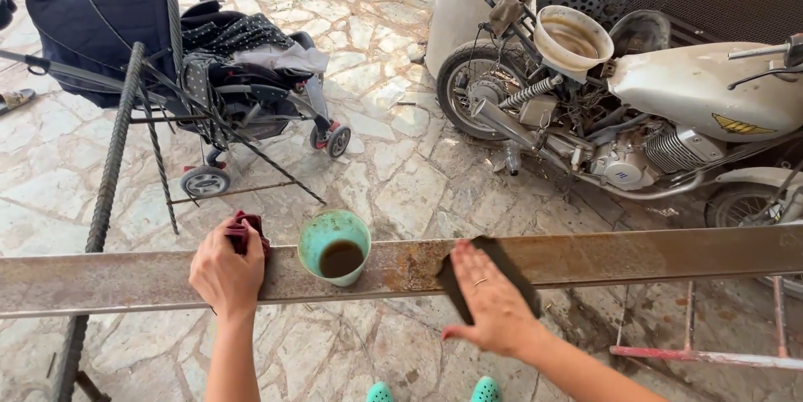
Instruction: Sanding a long metal beam using a sanding block, water, and a cloth to clean the surface.
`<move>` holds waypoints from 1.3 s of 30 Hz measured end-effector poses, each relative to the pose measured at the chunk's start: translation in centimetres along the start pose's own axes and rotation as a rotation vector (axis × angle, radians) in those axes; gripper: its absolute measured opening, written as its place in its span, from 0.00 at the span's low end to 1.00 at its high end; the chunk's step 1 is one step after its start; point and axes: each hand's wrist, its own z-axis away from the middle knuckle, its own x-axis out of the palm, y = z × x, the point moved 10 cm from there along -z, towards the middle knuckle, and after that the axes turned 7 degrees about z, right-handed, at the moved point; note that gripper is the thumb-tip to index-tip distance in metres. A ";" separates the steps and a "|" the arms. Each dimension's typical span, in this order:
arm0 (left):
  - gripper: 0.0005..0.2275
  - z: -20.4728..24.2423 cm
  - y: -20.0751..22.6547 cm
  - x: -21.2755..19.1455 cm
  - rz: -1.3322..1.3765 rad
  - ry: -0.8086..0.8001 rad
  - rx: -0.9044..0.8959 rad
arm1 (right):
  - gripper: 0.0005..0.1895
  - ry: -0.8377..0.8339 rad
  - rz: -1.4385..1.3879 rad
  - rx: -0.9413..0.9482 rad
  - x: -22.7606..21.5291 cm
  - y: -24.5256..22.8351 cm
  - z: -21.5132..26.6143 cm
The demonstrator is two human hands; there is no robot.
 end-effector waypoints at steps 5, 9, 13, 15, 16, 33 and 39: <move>0.10 0.0 0.0 -0.1 0.048 -0.020 -0.011 | 0.62 0.165 0.037 0.151 -0.3 1.6 -4.5; 0.10 -0.1 -0.2 0.3 0.082 -0.025 -0.017 | 0.70 0.503 0.640 0.010 -2.8 -4.8 -1.0; 0.09 0.0 -0.2 0.1 0.084 -0.031 -0.015 | 0.59 0.352 0.353 0.130 -1.2 1.8 -2.6; 0.11 -0.1 -0.3 0.2 0.101 -0.052 -0.016 | 0.62 0.105 -0.061 0.270 -1.4 2.8 -5.0; 0.11 0.1 -0.3 0.1 0.102 -0.053 -0.017 | 0.62 0.104 -0.060 0.271 -0.7 1.4 -4.6; 0.10 0.1 -0.3 0.3 0.023 -0.044 -0.001 | 0.59 0.361 0.434 0.249 -0.4 3.2 3.0; 0.08 -0.2 -0.1 0.0 0.022 -0.026 0.019 | 0.61 0.199 0.059 0.323 0.7 5.8 -2.3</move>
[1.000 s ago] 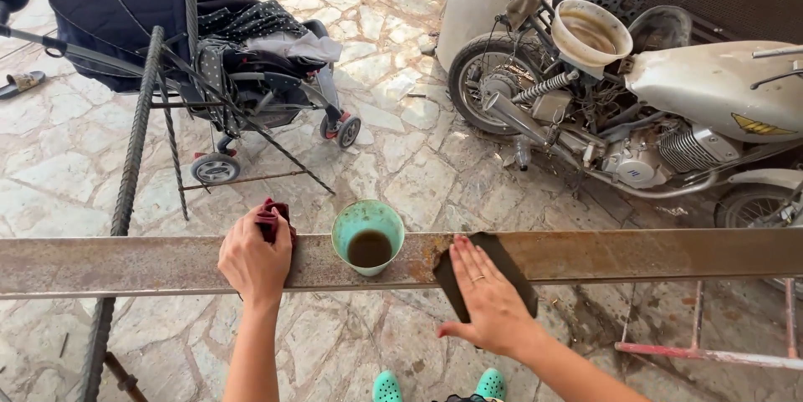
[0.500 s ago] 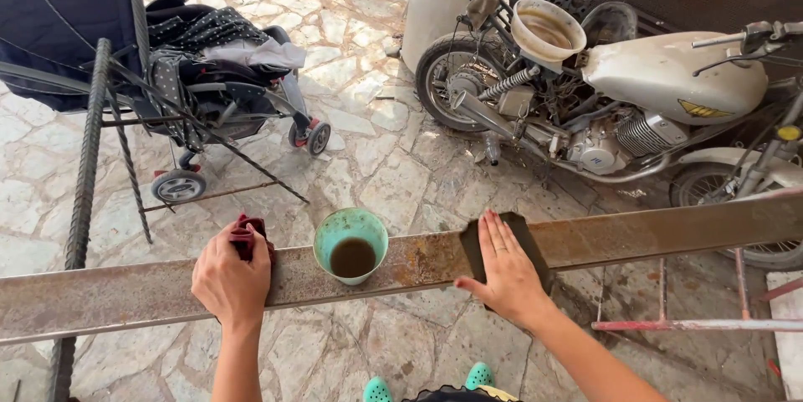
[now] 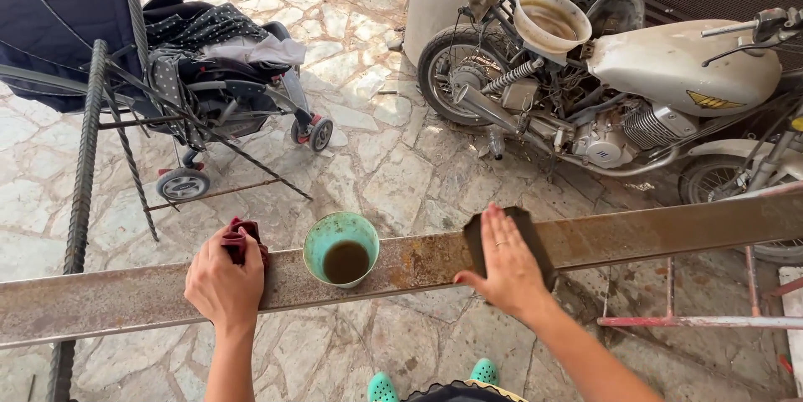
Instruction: Sanding a long metal beam using a sanding block, water, and a cloth to clean the surface.
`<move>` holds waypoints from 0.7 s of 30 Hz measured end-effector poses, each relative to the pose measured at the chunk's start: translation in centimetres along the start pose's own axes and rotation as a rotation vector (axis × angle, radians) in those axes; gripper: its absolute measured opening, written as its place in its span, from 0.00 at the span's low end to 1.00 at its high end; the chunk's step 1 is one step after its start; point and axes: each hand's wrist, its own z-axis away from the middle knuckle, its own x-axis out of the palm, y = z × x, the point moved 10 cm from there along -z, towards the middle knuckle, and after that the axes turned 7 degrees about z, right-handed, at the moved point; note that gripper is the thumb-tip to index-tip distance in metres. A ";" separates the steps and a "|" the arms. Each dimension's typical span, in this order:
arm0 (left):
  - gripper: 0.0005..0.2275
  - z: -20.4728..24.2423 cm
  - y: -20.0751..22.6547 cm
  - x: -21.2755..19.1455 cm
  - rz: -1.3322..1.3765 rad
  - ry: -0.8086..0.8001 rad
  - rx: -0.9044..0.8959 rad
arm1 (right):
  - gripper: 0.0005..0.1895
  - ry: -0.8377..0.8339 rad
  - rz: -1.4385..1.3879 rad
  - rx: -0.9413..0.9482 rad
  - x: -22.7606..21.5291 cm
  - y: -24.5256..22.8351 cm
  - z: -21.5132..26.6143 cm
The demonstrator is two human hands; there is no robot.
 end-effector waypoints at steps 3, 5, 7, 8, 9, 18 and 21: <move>0.08 0.2 -0.1 0.1 0.017 -0.008 -0.016 | 0.67 0.304 0.232 -0.208 -3.9 -4.7 4.4; 0.08 0.1 -0.1 0.1 0.009 -0.002 -0.013 | 0.63 0.231 0.173 -0.147 -2.2 -0.7 4.7; 0.09 0.1 -0.2 0.3 0.004 0.002 -0.013 | 0.59 0.156 0.117 -0.085 -0.6 2.5 3.6; 0.10 0.2 -0.3 0.6 -0.009 -0.010 -0.015 | 0.60 0.128 0.045 -0.033 0.0 3.9 2.5; 0.11 0.4 -0.5 0.8 -0.022 -0.021 -0.018 | 0.62 0.099 -0.026 0.018 0.7 5.2 1.5; 0.11 0.6 -0.8 1.0 -0.027 -0.035 -0.059 | 0.60 0.341 0.435 -0.148 -2.9 0.9 5.1; 0.11 0.4 -0.8 0.9 -0.042 -0.027 -0.047 | 0.64 0.077 -0.042 -0.029 0.6 5.1 1.4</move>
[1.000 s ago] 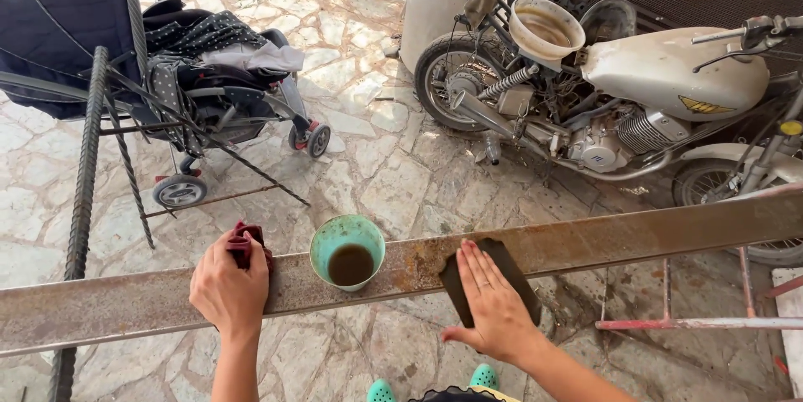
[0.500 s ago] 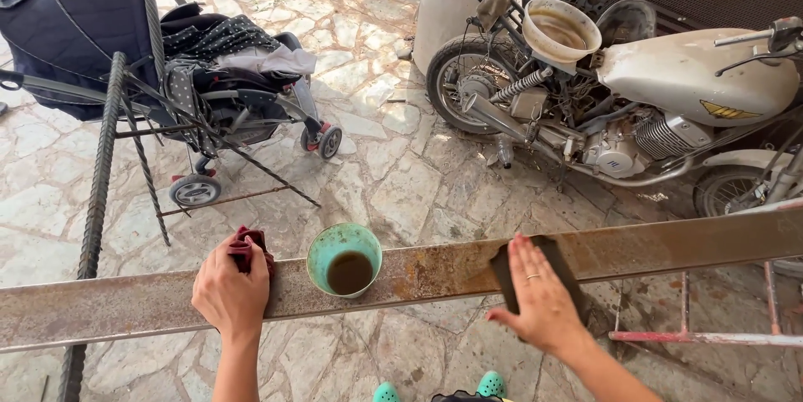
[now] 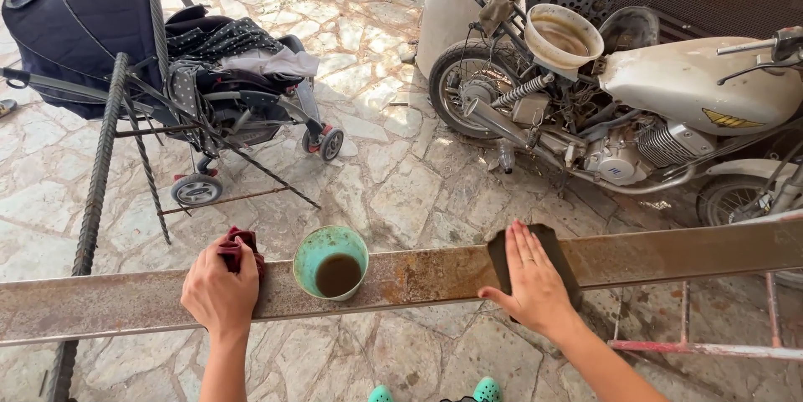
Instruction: Sanding a long metal beam using a sanding block, water, and a cloth to clean the surface.
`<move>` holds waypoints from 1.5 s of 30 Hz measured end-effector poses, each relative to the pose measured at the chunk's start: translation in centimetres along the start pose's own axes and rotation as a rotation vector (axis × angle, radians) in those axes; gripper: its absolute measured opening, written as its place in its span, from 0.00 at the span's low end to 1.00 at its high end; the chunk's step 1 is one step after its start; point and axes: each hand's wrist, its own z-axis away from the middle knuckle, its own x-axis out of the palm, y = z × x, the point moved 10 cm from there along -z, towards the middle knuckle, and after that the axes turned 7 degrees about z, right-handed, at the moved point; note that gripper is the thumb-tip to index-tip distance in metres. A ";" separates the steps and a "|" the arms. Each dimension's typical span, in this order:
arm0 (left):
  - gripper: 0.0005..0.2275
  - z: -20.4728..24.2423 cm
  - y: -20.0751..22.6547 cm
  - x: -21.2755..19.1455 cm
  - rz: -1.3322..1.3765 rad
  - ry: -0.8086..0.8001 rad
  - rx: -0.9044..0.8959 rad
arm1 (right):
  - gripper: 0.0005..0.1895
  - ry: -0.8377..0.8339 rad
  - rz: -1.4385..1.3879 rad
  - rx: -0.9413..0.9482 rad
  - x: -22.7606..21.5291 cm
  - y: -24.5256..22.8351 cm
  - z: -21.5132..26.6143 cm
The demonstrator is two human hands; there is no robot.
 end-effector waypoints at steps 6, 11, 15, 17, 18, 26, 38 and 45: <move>0.10 -0.1 0.3 -0.2 0.006 0.008 0.014 | 0.72 0.341 0.491 -0.251 -4.5 -9.9 1.4; 0.09 0.1 0.1 -0.1 -0.003 0.012 0.027 | 0.62 0.247 0.485 -0.169 -2.5 -3.8 3.0; 0.09 0.1 0.2 -0.2 -0.035 0.022 0.038 | 0.62 -0.040 0.006 0.008 0.3 0.4 0.1; 0.09 0.2 0.1 -0.1 -0.041 0.014 0.039 | 0.62 0.166 0.288 -0.049 -2.0 -3.1 -0.1; 0.10 0.2 0.0 0.0 -0.049 0.006 0.035 | 0.62 0.376 0.572 -0.098 -3.9 -5.6 0.2; 0.10 0.1 -0.1 -0.1 -0.065 0.017 0.040 | 0.62 0.037 0.318 0.066 -1.5 2.8 1.8; 0.11 0.5 -1.0 0.8 -0.115 -0.017 0.025 | 0.61 0.063 0.310 0.119 -1.5 5.3 2.9; 0.10 1.3 -1.1 0.7 -0.183 0.049 0.066 | 0.71 0.260 0.537 -0.137 -4.4 -4.1 5.6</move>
